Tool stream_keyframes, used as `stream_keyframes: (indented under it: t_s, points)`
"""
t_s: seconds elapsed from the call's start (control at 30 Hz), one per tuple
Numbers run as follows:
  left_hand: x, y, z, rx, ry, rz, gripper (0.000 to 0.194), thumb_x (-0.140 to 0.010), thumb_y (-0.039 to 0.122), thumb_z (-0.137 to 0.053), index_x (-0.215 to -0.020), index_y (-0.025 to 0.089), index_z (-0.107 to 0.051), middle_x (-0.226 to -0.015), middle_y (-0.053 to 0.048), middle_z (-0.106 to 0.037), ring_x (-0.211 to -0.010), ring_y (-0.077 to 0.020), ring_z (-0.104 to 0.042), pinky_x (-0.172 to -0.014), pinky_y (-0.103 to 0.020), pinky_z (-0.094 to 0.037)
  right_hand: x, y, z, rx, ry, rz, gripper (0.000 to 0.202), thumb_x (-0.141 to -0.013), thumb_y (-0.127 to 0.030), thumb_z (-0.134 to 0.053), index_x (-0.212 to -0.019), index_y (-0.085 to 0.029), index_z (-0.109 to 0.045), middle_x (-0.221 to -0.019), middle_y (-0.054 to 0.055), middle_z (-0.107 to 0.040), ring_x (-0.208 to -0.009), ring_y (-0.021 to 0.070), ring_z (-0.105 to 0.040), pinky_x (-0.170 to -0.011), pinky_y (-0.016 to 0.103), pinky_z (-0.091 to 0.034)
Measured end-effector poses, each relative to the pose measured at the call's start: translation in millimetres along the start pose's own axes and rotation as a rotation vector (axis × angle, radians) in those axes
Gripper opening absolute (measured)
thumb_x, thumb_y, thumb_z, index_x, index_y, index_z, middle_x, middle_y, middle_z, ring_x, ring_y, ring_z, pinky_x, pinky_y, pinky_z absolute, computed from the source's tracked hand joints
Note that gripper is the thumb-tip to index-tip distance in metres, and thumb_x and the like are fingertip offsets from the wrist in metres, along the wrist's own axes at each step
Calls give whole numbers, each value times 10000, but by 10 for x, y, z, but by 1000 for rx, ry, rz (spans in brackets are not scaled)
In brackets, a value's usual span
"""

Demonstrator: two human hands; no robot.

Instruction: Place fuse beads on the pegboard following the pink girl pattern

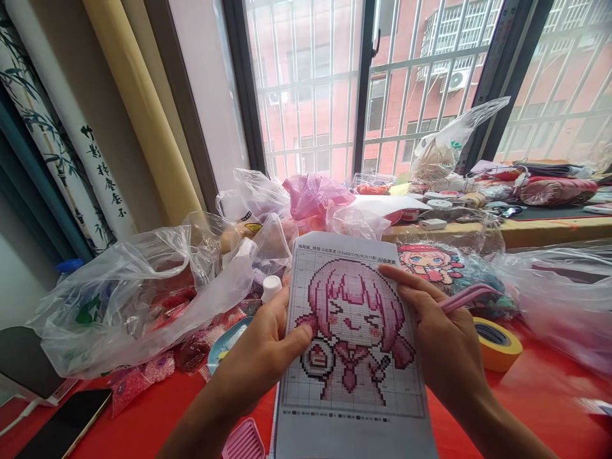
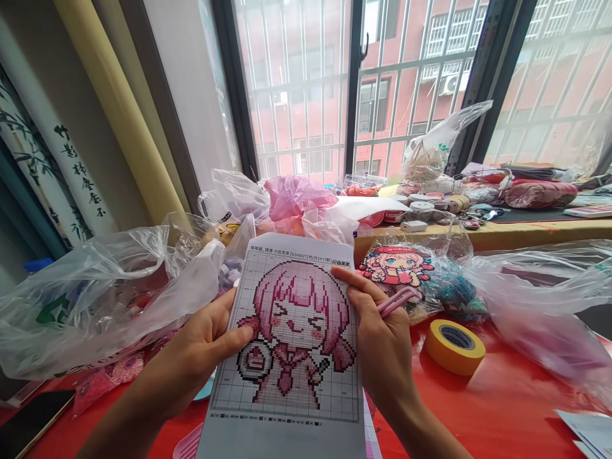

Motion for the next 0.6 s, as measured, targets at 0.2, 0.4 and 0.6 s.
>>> stream_keyframes:
  t_s: [0.2,0.4,0.6]
  points:
    - [-14,-16,-2,18,-13,-26,510,-840,231,-604,-1326,188,-457,-1086,-101,-674,-1078,-269,-607,-934,-406,-447,-19,18,-8,10,-7,-24,273,-744,-290,-549,-925,-264,-751,-939,9,-737,-808,159,-623,-652,239,-462]
    - [-27,-29,10,14,-25,-24,505,-851,223,-595,-1333,201,-447,-1106,-96,-668,-1091,-262,-601,-948,-410,-438,-26,26,0,2,-6,-24,270,-742,-285,-547,-915,-269,-753,-940,7,-738,-823,157,-624,-675,234,-468]
    - [-38,-19,8,17,-26,-37,494,-850,228,-597,-1323,192,-460,-1122,-97,-663,-1112,-266,-590,-971,-418,-421,-27,30,-9,-15,-14,-42,283,-736,-287,-551,-934,-254,-751,-922,12,-742,-792,159,-626,-619,227,-469]
Point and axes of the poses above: each hand's wrist, its own x-axis away from the middle knuckle, its own z-axis out of the back of the hand, y = z × x, the point moved 2 cm from there along -x, towards the middle knuckle
